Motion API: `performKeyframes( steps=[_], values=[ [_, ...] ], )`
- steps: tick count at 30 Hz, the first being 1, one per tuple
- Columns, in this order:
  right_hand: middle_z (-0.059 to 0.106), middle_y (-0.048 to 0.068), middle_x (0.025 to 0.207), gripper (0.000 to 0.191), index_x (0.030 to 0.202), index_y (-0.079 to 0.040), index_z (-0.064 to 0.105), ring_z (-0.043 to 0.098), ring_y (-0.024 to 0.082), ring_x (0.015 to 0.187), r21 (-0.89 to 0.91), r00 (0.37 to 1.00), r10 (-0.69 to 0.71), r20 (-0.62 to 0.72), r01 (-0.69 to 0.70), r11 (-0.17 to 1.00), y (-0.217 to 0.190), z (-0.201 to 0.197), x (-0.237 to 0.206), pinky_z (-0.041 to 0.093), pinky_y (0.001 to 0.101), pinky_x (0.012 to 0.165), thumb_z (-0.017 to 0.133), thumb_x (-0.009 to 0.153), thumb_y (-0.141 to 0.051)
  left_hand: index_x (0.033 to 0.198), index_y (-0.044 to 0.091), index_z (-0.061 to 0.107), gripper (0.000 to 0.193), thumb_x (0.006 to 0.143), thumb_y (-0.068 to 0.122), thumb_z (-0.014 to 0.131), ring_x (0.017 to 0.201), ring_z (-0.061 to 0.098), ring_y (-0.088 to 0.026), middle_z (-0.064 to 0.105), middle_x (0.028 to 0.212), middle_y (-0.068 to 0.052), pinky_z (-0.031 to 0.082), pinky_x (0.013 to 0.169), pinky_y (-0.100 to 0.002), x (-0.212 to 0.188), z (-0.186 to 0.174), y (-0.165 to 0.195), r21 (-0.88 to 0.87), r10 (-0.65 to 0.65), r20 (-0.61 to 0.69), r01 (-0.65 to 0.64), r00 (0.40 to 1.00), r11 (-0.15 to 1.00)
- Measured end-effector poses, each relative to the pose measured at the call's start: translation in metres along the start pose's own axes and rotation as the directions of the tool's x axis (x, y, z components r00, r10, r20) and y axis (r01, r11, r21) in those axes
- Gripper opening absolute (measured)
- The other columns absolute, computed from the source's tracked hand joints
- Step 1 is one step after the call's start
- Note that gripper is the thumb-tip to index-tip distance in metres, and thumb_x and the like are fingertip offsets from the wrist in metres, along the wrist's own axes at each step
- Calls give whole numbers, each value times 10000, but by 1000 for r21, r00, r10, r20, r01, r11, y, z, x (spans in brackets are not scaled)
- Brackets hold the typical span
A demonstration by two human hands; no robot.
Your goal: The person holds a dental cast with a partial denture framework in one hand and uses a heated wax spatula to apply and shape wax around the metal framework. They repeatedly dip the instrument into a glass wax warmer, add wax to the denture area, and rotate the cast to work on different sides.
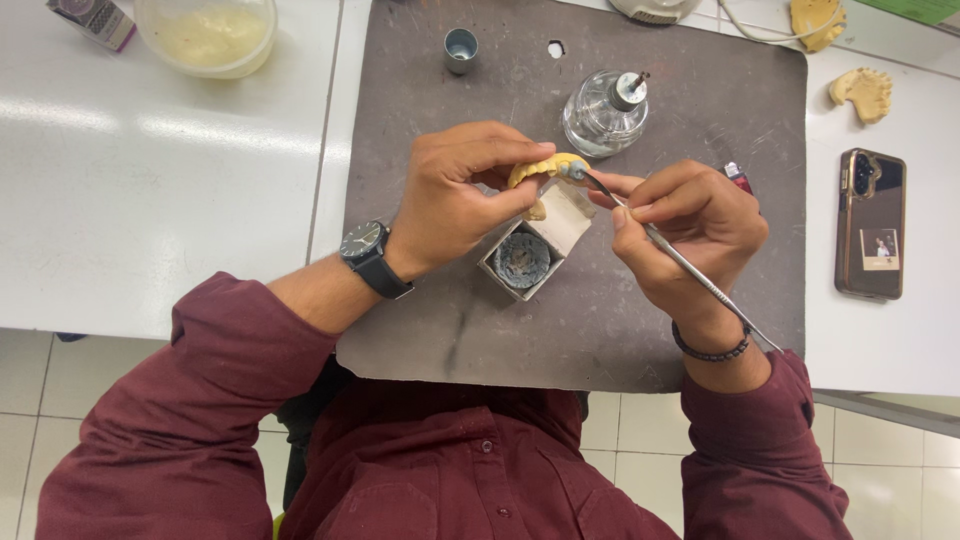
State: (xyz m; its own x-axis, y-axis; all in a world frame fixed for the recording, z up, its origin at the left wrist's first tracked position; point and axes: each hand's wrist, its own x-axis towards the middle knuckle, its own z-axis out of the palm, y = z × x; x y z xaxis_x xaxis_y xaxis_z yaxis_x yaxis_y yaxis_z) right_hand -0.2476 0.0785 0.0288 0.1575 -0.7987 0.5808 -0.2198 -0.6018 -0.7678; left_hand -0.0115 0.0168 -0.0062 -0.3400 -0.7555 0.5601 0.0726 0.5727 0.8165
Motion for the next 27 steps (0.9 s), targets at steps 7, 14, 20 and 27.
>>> performKeyframes(
  steps=[7,14,20,27],
  values=[
    [657,146,912,188,895,45,575,761,246,942,-25,1000,-13,9,14,1000,1,1,0,694,385,940,718,967,143,1211,70,748,277,945,4,788,907,755,-106,755,1077,-52,625,790,-240,0,-1,1,22,-1,1,0,1000,1000],
    [658,146,909,187,894,42,575,762,242,937,-27,1000,-16,17,17,999,1,0,0,694,387,940,718,968,137,1214,68,741,278,948,8,792,915,765,-114,749,1085,-60,629,796,-244,-1,0,0,0,6,6,-6,1000,1000],
    [659,145,902,186,891,40,573,761,237,919,-34,1000,-23,14,24,999,2,0,0,696,388,938,715,965,136,1213,69,739,278,947,13,795,915,767,-115,751,1088,-61,626,793,-242,0,0,-1,14,26,12,-26,1000,1000],
    [658,147,927,177,913,45,577,760,243,952,-16,1000,-10,8,10,1000,1,0,0,696,388,949,717,976,135,1212,67,744,276,946,17,796,902,757,-109,755,1077,-56,624,785,-240,0,0,1,29,12,4,-12,1000,999]
  ],
)
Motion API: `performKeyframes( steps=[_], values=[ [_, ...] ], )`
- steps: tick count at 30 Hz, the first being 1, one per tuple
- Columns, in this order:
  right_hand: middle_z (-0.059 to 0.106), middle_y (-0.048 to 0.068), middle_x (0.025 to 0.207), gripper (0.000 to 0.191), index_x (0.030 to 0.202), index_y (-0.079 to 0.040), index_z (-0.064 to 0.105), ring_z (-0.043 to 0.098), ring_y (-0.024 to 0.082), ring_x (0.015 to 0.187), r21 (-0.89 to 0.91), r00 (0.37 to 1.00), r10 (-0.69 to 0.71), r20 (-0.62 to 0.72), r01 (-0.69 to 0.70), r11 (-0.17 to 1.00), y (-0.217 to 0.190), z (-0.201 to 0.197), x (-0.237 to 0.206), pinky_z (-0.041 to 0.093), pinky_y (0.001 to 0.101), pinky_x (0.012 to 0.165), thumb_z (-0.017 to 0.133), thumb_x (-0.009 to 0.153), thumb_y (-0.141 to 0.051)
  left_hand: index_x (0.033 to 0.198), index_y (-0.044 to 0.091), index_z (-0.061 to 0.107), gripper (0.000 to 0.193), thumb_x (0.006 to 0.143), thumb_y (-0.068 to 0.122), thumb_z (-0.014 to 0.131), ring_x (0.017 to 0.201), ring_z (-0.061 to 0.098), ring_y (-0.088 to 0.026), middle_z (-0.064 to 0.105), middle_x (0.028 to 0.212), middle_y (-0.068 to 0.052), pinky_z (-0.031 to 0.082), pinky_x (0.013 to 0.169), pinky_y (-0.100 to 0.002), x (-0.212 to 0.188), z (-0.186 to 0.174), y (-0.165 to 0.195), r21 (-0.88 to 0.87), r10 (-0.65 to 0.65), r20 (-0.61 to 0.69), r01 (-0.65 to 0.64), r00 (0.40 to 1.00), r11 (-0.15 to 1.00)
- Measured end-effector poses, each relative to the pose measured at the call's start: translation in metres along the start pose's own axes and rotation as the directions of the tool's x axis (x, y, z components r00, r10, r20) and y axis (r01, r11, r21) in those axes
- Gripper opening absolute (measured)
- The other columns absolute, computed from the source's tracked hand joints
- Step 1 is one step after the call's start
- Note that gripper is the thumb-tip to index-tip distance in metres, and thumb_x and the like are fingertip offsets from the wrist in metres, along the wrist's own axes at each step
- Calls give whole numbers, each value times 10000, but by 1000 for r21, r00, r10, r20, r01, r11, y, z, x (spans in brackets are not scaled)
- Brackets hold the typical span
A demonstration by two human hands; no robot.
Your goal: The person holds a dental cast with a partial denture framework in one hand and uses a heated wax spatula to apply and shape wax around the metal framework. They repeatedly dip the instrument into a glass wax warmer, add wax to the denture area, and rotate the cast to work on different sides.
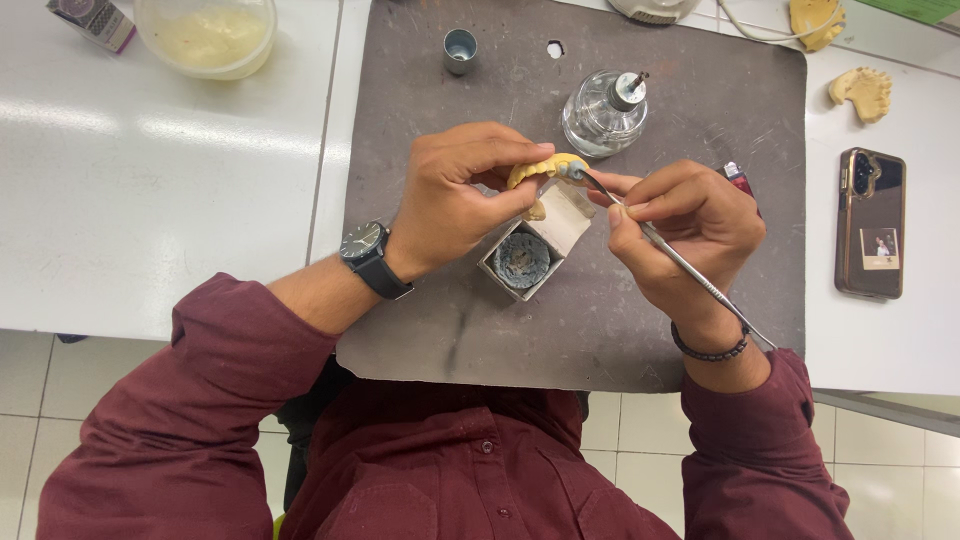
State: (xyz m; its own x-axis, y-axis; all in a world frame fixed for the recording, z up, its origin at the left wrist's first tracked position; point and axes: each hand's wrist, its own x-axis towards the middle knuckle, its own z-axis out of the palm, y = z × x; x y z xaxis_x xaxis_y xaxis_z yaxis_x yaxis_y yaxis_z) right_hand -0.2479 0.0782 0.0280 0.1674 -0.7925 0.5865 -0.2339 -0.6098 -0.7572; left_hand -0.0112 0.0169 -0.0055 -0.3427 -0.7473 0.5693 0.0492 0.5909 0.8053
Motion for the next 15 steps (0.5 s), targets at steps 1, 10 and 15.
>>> performKeyframes(
  steps=[1,10,15],
  values=[
    [659,150,932,176,915,46,577,761,252,965,2,1000,-1,1,1,1000,0,0,0,696,383,940,717,974,134,1210,67,746,274,945,16,796,897,754,-107,757,1074,-55,623,780,-239,0,0,0,7,-1,-2,1,1000,1000],
    [656,149,943,178,934,41,564,762,290,1012,22,1000,5,-3,-5,1000,1,0,0,696,359,911,708,982,135,1207,71,749,270,946,21,795,892,751,-99,760,1067,-50,622,774,-235,0,0,0,5,-11,-10,11,1000,1000],
    [660,143,959,165,974,32,563,766,289,1016,22,998,20,-60,-18,1000,-2,-1,-2,689,351,907,698,1007,122,1205,60,741,254,958,39,793,896,761,-103,759,1067,-59,624,774,-233,0,0,1,-20,-26,-1,26,1000,999]
  ],
)
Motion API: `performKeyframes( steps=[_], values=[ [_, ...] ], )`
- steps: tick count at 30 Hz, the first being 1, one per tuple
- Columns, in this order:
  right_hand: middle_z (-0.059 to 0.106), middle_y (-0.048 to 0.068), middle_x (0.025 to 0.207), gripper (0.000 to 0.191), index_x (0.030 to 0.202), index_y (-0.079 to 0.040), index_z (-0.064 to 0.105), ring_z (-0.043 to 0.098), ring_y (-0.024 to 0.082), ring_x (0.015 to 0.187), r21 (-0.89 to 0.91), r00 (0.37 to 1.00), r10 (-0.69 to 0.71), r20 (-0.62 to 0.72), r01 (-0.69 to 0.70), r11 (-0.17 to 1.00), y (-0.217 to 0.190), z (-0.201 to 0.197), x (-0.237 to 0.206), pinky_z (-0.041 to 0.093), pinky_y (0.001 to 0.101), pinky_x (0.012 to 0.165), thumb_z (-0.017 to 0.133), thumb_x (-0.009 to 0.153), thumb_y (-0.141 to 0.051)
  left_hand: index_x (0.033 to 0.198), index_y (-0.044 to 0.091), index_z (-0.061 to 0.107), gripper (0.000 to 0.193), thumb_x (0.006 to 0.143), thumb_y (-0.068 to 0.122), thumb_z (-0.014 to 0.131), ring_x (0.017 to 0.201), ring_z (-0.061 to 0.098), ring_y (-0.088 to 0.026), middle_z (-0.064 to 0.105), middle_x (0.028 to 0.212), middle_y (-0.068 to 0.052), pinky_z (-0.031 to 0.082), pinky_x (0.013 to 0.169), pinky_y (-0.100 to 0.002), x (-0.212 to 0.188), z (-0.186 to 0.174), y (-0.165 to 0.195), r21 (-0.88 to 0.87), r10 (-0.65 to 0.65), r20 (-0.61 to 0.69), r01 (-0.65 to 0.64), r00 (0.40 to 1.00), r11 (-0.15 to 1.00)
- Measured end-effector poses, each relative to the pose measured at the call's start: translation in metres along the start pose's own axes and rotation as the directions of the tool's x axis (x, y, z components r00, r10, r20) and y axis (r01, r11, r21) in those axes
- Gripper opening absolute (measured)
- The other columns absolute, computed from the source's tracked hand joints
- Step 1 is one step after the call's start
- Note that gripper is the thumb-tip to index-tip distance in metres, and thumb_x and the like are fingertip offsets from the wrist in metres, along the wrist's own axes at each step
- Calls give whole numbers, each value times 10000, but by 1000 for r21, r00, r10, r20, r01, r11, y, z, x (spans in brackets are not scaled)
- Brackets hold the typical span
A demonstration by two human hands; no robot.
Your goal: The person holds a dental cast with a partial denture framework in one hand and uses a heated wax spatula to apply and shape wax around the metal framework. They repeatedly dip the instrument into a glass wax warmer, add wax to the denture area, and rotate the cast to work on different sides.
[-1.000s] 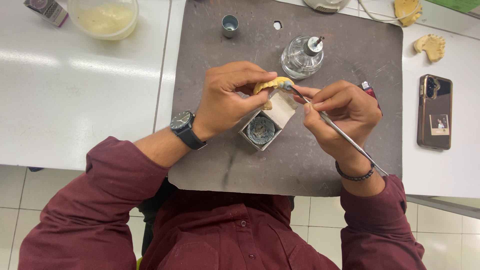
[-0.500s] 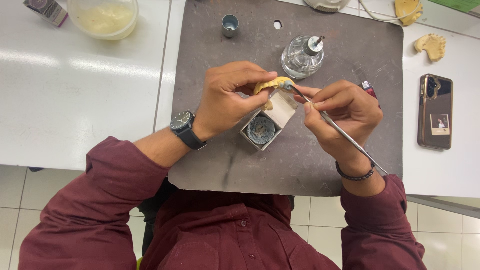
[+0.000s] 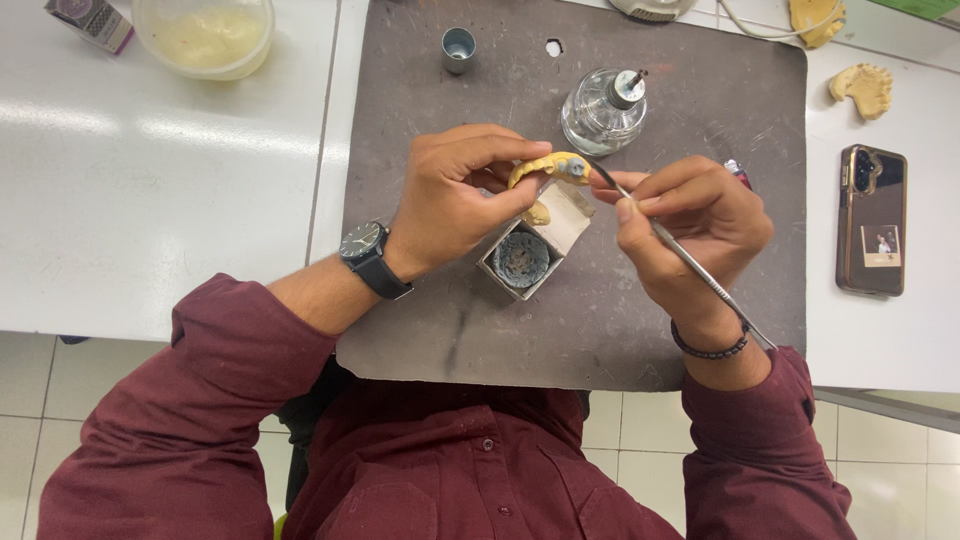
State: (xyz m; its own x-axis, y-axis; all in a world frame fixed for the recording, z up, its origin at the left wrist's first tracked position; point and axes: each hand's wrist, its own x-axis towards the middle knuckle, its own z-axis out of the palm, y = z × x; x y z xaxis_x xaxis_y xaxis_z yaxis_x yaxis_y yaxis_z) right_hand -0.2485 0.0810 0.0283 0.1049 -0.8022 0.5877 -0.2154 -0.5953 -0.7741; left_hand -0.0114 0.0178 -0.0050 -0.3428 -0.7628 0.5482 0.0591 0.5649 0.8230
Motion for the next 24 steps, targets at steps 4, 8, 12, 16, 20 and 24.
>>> performKeyframes(
  steps=[4,8,12,16,20,24],
  values=[
    [673,122,984,166,1016,22,581,760,235,939,-7,988,33,-150,-35,999,8,-8,3,677,301,806,731,1013,93,1198,43,737,247,960,63,798,904,778,-115,764,1068,-68,627,773,-239,0,0,2,11,-33,3,33,999,999],
    [704,158,967,154,1077,72,637,760,213,854,-169,985,71,-157,-98,981,24,-20,11,653,276,749,787,1090,105,1183,37,724,225,969,69,788,924,789,-122,771,1074,-68,647,794,-243,0,0,5,-12,-67,8,67,998,998],
    [731,165,1020,118,1101,74,621,777,229,990,-235,985,66,-159,-103,967,35,-28,13,677,312,886,725,1047,84,1171,19,688,204,978,54,747,945,789,-123,774,1069,-70,675,809,-229,0,1,7,-142,-167,14,167,986,976],
    [737,163,973,141,1096,68,604,794,210,911,-212,983,81,-165,-115,971,43,-30,11,692,277,800,741,1128,70,1177,-1,671,216,969,31,715,951,777,-121,761,1081,-80,667,814,-228,1,1,8,-239,-244,22,242,970,940],
    [717,158,988,153,1106,39,579,791,207,886,-218,979,104,-176,-142,965,50,-33,11,691,271,740,729,1122,65,1220,-9,694,240,981,13,702,974,772,-125,769,1111,-93,666,848,-243,1,2,7,-228,-234,32,235,972,945],
    [733,165,1023,143,1116,45,593,797,215,918,-257,986,75,-146,-111,960,54,-34,12,700,283,777,733,1131,68,1203,-19,688,220,985,6,698,975,776,-134,764,1119,-105,671,846,-252,1,2,4,-223,-247,40,249,968,942]
  ],
)
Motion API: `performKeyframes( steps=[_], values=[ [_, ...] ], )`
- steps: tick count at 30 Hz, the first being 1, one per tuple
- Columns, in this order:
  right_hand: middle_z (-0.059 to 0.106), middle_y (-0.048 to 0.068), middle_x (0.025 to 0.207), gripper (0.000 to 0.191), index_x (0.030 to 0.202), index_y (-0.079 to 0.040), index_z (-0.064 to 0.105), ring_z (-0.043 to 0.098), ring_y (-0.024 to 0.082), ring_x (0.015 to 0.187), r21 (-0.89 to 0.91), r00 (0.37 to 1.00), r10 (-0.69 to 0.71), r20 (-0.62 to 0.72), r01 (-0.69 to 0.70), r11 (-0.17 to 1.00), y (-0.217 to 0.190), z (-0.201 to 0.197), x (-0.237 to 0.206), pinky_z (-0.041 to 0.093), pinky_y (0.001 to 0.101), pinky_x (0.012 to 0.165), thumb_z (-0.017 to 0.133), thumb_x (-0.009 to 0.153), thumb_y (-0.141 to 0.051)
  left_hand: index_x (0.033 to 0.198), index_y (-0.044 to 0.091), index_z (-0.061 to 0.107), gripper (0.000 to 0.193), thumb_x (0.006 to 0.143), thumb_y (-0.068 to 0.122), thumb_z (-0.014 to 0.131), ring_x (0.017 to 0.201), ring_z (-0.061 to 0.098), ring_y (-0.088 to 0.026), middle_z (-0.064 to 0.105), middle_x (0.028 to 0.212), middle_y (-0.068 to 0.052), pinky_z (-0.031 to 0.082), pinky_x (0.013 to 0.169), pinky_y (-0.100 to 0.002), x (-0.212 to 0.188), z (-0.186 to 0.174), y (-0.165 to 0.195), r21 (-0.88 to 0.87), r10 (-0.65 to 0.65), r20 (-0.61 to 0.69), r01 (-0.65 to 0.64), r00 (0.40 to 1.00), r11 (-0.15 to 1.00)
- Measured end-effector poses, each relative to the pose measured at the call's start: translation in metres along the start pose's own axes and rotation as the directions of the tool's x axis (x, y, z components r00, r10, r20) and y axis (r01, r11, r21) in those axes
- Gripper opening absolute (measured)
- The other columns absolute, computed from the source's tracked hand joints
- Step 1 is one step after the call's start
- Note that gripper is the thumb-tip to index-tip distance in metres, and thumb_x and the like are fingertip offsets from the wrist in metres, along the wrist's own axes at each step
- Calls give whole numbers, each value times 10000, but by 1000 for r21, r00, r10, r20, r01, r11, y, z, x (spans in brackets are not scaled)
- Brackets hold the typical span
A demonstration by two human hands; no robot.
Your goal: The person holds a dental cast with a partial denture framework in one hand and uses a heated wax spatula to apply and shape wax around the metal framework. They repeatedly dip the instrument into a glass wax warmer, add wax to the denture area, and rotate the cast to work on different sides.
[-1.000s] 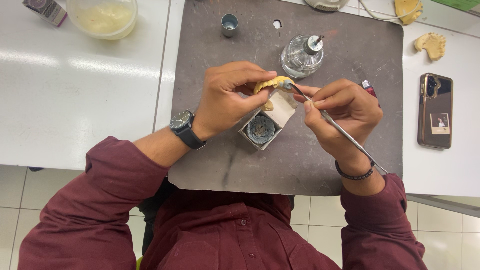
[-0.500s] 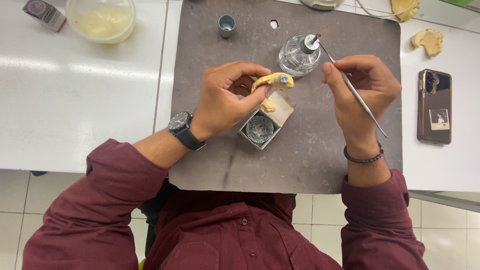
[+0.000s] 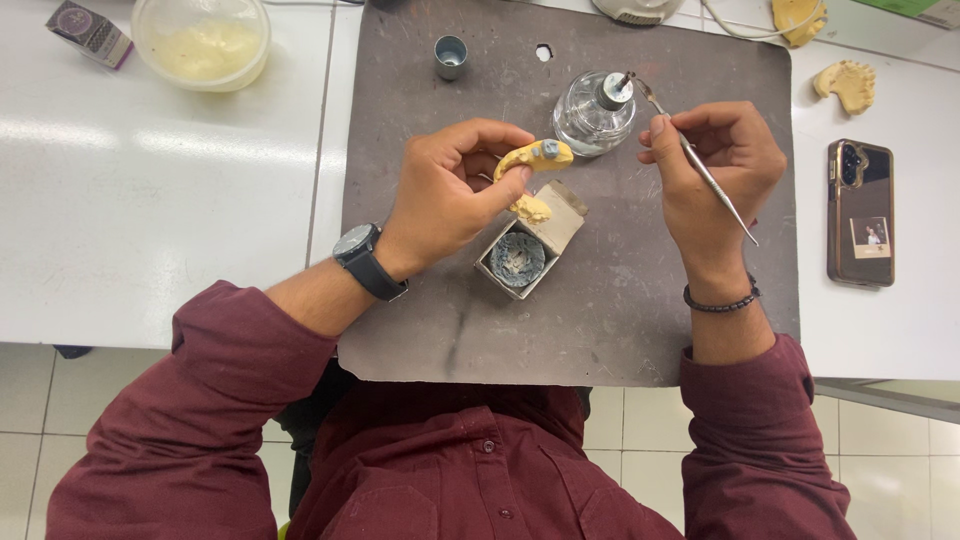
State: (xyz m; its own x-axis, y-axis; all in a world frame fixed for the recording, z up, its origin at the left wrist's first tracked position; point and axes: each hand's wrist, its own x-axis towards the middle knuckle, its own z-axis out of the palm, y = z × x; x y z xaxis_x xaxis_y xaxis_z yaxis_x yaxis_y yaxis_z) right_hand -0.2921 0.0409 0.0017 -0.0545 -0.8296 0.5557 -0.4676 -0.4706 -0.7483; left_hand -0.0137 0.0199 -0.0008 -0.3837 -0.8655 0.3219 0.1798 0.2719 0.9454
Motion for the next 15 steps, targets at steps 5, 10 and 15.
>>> performKeyframes(
  steps=[5,10,15],
  values=[
    [736,170,1009,130,1128,51,599,796,218,954,32,1000,2,4,-2,999,-1,2,0,704,288,803,726,1131,76,1155,-21,601,203,975,30,677,926,777,-141,735,1084,-119,674,747,-269,7,1,-6,-139,-232,20,233,972,963],
    [740,171,1049,117,1135,56,602,793,225,987,28,1000,2,15,-2,1000,1,4,2,706,290,806,717,1126,73,1200,-21,593,235,984,31,670,945,778,-151,733,1102,-129,690,748,-281,7,-1,-10,-165,-206,55,212,977,963],
    [734,175,1071,99,1149,61,603,791,224,1012,32,1000,-15,20,14,999,3,4,4,716,298,825,701,1136,62,1343,-13,649,343,1005,34,686,1031,775,-148,765,1169,-123,645,837,-297,5,-1,-13,30,-78,79,76,994,997]
  ],
)
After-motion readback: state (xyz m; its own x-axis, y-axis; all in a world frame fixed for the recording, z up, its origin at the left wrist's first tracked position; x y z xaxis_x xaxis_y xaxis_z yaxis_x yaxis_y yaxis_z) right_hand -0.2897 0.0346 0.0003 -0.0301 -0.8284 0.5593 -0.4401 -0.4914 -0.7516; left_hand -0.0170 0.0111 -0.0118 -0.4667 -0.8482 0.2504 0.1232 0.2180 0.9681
